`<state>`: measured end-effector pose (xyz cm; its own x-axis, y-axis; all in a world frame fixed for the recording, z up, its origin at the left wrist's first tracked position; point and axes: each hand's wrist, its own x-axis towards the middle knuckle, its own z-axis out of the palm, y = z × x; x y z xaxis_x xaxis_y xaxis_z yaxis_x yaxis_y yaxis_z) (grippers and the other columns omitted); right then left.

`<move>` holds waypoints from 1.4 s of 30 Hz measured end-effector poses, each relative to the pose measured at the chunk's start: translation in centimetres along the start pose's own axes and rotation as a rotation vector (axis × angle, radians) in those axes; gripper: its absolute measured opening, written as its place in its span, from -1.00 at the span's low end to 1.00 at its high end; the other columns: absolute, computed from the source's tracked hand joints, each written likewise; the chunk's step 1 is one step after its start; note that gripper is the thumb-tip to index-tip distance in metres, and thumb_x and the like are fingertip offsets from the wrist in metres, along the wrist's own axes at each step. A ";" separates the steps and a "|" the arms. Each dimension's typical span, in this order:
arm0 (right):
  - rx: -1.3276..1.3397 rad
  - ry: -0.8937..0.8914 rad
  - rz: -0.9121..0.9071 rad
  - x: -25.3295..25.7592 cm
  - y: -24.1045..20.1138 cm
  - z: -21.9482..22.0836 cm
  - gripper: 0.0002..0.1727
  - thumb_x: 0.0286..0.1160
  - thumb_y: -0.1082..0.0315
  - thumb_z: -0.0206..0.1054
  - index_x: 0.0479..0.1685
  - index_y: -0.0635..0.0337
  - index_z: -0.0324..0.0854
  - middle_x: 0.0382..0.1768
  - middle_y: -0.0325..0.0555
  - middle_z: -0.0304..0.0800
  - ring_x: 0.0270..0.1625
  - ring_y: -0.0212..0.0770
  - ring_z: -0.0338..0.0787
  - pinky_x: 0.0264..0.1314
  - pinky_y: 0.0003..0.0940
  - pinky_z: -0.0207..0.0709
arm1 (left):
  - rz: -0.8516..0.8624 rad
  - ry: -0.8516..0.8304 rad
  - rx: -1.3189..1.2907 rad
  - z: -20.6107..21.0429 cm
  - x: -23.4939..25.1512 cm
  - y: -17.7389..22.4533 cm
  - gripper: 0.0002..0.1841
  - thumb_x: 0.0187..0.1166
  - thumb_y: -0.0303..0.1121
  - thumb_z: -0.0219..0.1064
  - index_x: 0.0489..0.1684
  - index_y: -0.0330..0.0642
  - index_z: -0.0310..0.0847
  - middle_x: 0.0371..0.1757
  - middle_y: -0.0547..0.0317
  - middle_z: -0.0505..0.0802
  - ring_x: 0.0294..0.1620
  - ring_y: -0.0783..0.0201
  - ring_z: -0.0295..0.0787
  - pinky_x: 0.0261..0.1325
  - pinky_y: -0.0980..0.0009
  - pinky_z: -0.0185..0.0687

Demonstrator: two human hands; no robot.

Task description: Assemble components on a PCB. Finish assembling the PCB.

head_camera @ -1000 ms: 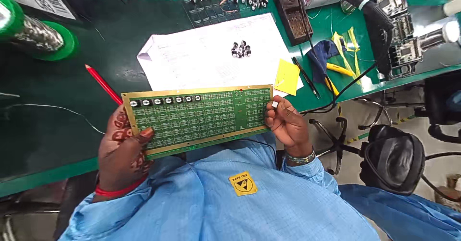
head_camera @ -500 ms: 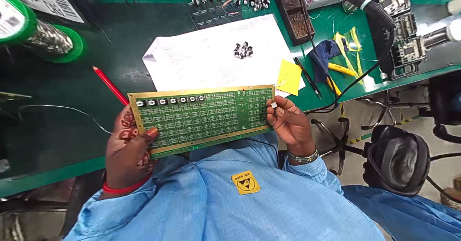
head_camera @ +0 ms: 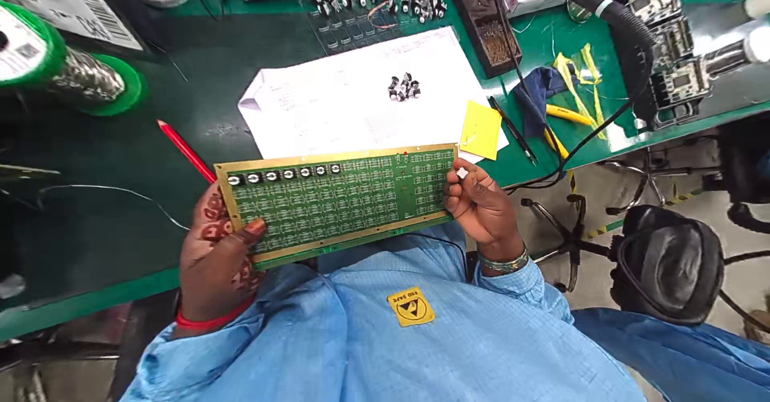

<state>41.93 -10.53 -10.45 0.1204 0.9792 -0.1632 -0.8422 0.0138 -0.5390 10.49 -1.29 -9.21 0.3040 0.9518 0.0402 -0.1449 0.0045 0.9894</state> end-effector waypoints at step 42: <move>0.069 0.064 0.020 0.2 -0.2 0.0 -0.73 0.75 0.34 0.05 0.07 0.03 0.70 -0.38 -0.22 0.79 -0.38 -0.36 0.79 -0.23 -0.51 0.70 | -0.011 0.024 0.001 0.3 0.0 0.1 -0.37 0.41 -0.66 0.00 0.59 -0.23 0.11 0.22 0.53 0.79 0.19 0.53 0.78 0.28 0.53 0.73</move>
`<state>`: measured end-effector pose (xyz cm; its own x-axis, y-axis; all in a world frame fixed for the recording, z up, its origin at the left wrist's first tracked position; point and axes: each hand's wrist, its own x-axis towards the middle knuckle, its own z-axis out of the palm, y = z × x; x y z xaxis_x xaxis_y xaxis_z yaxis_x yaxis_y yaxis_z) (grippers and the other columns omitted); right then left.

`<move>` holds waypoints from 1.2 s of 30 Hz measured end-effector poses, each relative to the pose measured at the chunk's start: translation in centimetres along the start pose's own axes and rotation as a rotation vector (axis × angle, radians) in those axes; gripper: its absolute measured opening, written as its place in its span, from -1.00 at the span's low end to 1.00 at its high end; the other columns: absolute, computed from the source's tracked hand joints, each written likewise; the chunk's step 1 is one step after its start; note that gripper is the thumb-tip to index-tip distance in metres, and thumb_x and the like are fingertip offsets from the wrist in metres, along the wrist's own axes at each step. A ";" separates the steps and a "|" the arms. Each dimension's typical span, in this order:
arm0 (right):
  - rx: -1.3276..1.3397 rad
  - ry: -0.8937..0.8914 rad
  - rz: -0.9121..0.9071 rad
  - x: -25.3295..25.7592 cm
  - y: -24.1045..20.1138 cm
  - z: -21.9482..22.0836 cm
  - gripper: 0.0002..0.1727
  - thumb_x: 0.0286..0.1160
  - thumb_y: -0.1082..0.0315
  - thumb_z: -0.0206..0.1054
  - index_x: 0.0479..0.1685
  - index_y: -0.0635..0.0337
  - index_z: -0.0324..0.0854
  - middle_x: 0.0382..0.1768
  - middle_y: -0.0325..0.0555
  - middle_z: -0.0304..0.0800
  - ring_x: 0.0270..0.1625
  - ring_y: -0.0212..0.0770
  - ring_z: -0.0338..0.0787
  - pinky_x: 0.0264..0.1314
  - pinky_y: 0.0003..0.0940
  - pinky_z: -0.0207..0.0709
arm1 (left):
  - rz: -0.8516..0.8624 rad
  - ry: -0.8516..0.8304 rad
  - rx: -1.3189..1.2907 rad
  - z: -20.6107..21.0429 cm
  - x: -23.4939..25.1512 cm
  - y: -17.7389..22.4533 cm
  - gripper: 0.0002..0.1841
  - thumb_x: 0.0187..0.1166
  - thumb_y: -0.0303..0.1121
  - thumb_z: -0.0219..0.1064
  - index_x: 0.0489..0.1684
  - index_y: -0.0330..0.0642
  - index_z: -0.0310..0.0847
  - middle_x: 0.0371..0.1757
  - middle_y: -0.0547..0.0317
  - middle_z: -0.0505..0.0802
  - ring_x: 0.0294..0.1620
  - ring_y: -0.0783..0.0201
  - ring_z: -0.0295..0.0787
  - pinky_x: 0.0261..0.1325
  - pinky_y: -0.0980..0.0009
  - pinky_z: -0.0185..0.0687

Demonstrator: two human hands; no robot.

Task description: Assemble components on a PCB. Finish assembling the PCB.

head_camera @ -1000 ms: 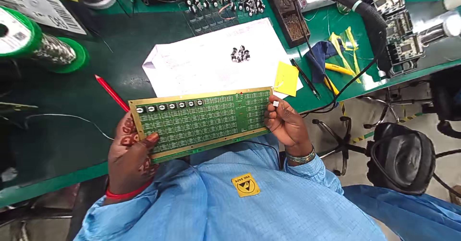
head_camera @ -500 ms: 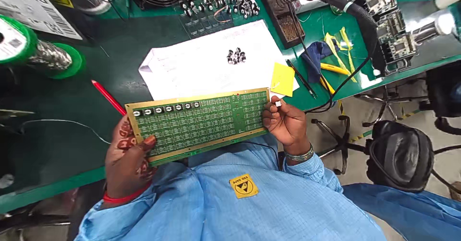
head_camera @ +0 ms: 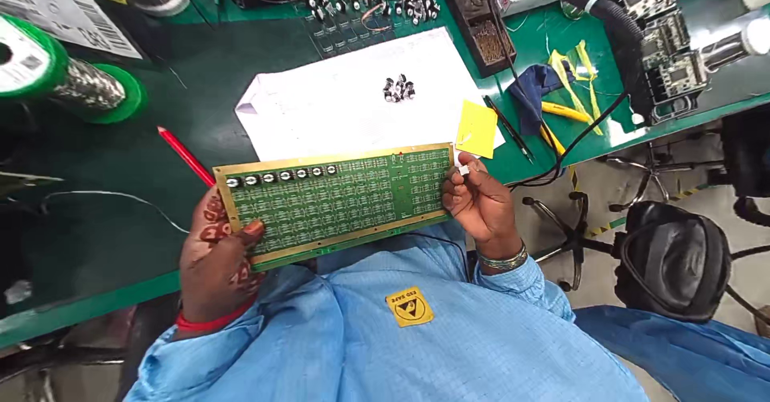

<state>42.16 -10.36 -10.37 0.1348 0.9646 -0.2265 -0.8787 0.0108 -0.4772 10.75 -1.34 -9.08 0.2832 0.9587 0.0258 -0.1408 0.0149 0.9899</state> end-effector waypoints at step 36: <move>-1.449 0.059 -0.421 -1.3 1.9 1.0 -0.80 0.55 0.44 0.39 0.04 0.28 0.78 -0.07 -0.15 0.72 -0.13 -0.49 0.75 -0.08 -0.60 0.73 | 0.013 -0.019 -0.005 -0.5 -0.4 -0.3 -0.39 0.46 -0.65 0.07 0.58 -0.07 0.28 0.22 0.56 0.81 0.18 0.54 0.78 0.27 0.54 0.73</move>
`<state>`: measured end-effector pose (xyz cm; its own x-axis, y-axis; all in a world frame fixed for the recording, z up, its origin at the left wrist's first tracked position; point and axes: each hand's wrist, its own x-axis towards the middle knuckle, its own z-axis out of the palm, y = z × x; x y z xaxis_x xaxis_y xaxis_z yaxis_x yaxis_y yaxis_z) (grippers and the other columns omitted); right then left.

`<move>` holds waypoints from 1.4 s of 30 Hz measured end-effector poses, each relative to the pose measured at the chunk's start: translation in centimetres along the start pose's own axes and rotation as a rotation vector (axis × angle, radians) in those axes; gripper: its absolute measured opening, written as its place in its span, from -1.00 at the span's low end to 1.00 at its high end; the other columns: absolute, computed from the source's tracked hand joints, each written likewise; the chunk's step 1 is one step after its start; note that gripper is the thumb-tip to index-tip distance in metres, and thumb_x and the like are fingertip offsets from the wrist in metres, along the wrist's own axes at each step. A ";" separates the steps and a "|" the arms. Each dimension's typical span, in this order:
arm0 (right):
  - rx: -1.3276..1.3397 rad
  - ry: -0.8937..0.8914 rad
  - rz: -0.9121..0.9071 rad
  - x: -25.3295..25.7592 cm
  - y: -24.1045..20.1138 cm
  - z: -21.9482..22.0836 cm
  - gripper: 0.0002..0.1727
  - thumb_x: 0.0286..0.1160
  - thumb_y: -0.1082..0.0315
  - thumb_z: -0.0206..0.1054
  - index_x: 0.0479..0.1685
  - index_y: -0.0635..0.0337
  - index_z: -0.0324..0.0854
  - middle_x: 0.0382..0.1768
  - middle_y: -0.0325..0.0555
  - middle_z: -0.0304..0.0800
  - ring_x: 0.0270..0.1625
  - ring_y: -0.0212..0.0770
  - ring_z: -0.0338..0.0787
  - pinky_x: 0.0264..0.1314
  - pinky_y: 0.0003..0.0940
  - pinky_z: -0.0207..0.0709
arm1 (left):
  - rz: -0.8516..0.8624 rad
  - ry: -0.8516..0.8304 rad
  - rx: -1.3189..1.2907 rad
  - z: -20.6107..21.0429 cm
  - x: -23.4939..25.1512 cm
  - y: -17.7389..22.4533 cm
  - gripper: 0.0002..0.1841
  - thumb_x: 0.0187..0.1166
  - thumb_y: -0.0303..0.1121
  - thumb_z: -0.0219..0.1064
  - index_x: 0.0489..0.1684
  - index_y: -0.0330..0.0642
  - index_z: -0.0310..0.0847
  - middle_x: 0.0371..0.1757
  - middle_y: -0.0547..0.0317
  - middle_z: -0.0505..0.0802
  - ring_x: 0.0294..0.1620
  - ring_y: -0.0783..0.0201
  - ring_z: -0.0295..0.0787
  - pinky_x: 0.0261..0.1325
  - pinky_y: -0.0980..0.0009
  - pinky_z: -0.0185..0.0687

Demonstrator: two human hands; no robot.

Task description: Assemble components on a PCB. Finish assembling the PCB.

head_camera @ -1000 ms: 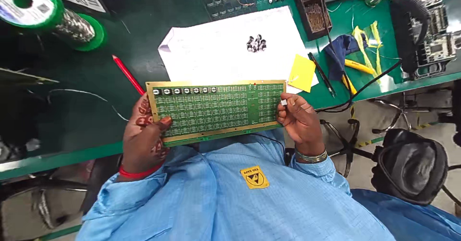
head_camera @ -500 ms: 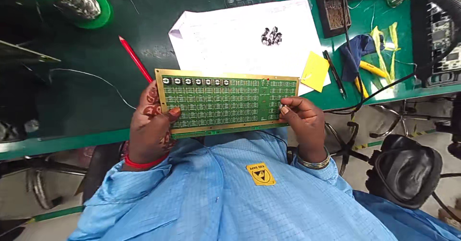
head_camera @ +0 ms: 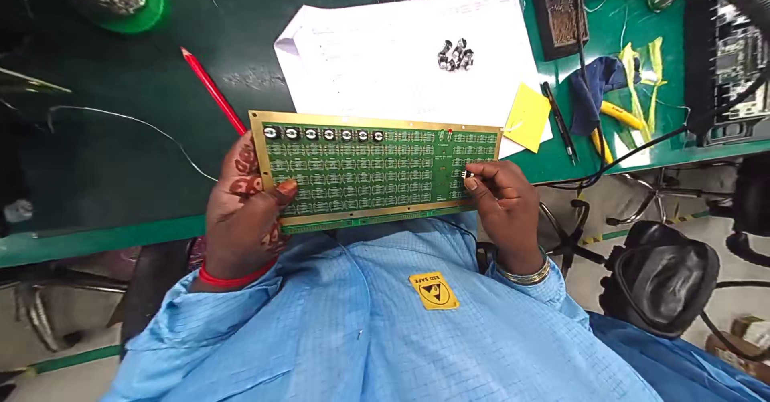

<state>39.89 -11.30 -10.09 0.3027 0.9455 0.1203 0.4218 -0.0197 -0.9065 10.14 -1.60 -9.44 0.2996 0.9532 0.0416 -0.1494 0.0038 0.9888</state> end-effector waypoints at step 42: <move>-0.478 -0.234 -0.431 3.0 0.2 -2.0 -0.81 0.64 0.40 0.27 -0.04 0.27 0.78 -0.15 0.04 0.77 -0.13 -0.13 0.80 -0.11 -0.32 0.70 | -0.037 -0.060 -0.109 0.5 0.0 2.0 -0.41 0.43 -0.59 0.04 0.53 0.02 0.36 0.22 0.53 0.81 0.19 0.54 0.77 0.24 0.54 0.73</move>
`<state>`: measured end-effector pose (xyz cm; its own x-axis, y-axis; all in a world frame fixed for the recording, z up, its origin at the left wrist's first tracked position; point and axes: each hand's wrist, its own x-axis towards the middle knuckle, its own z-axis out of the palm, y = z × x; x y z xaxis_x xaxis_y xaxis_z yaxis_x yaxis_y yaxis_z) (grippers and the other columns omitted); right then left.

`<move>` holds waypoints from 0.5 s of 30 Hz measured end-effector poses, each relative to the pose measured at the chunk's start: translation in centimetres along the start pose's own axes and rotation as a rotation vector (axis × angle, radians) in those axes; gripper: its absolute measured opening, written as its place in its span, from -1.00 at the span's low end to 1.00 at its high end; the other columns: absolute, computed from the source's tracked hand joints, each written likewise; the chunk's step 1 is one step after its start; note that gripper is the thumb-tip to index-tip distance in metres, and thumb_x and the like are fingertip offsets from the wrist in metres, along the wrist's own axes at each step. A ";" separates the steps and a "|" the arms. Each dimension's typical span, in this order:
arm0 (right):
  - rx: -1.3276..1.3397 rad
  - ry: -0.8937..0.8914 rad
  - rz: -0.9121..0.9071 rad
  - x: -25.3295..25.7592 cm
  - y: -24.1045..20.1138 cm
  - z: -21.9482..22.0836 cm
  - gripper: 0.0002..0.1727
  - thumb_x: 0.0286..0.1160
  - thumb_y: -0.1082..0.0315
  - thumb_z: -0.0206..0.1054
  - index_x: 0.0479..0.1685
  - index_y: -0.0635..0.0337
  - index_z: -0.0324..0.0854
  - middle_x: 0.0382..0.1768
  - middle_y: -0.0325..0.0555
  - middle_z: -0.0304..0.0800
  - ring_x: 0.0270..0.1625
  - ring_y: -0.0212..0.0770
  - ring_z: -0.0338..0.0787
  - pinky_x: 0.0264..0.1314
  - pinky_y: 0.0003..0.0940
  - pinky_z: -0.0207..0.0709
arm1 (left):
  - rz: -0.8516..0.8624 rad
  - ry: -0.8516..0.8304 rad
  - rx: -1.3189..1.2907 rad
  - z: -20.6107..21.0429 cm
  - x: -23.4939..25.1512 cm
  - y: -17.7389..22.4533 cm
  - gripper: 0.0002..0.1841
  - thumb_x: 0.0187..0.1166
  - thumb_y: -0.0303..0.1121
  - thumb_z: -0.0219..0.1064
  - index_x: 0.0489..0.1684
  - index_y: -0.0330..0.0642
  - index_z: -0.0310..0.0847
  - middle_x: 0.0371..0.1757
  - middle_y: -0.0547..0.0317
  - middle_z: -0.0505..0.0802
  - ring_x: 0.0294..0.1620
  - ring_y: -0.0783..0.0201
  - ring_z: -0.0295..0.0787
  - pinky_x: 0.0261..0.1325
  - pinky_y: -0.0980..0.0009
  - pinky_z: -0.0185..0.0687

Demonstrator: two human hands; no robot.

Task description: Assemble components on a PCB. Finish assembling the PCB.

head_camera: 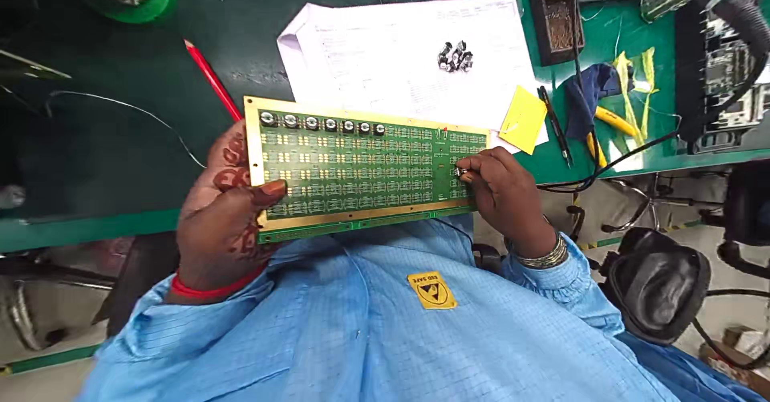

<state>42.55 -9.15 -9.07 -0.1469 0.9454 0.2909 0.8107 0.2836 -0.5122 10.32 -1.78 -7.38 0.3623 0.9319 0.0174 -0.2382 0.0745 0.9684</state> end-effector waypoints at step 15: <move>-0.006 -0.024 -0.028 0.6 -0.1 -0.5 -0.82 0.60 0.45 0.28 -0.07 0.29 0.79 -0.17 0.08 0.79 -0.14 -0.10 0.82 -0.09 -0.31 0.71 | -0.011 0.003 -0.017 0.4 0.0 0.6 -0.41 0.43 -0.59 0.04 0.53 0.00 0.32 0.21 0.52 0.80 0.19 0.54 0.77 0.24 0.53 0.73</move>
<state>42.68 -8.73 -8.43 -0.1834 0.9408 0.2852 0.8093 0.3092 -0.4994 10.54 -1.85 -6.75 0.3622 0.9321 0.0059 -0.2495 0.0908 0.9641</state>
